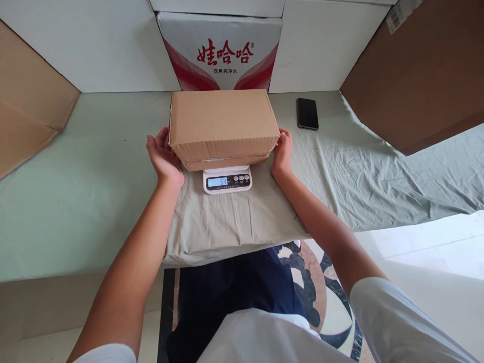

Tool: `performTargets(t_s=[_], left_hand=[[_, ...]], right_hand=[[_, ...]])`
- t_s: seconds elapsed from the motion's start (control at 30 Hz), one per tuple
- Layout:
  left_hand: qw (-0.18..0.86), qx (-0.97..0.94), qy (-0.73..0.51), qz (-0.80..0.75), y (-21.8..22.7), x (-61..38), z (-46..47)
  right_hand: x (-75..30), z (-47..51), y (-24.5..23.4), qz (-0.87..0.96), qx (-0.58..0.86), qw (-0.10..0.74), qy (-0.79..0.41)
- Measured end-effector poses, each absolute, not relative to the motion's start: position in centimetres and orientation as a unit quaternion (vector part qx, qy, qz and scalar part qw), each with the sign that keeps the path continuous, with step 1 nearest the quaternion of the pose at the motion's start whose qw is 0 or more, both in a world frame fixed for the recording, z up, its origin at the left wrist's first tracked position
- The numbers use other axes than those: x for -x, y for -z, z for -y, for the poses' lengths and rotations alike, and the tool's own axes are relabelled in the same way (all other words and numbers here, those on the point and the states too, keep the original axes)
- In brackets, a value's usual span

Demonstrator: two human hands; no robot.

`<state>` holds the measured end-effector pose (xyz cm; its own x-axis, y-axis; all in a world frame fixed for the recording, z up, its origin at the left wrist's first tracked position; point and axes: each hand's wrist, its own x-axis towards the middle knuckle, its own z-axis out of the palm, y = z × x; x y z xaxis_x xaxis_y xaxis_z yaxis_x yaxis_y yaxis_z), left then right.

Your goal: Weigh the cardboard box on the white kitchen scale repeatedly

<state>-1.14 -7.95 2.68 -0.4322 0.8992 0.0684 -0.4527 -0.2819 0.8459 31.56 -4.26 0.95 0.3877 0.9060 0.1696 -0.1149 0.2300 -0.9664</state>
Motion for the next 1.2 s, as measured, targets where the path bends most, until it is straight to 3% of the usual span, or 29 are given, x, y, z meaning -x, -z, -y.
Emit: performTargets(t_s=[1.2], left_hand=[[0.418,-0.283,-0.753,-0.422,-3.3,2.2,8.1]], right_hand=[[-30.9,5.1,-2.3,0.382,0.488,0.676,-0.399]])
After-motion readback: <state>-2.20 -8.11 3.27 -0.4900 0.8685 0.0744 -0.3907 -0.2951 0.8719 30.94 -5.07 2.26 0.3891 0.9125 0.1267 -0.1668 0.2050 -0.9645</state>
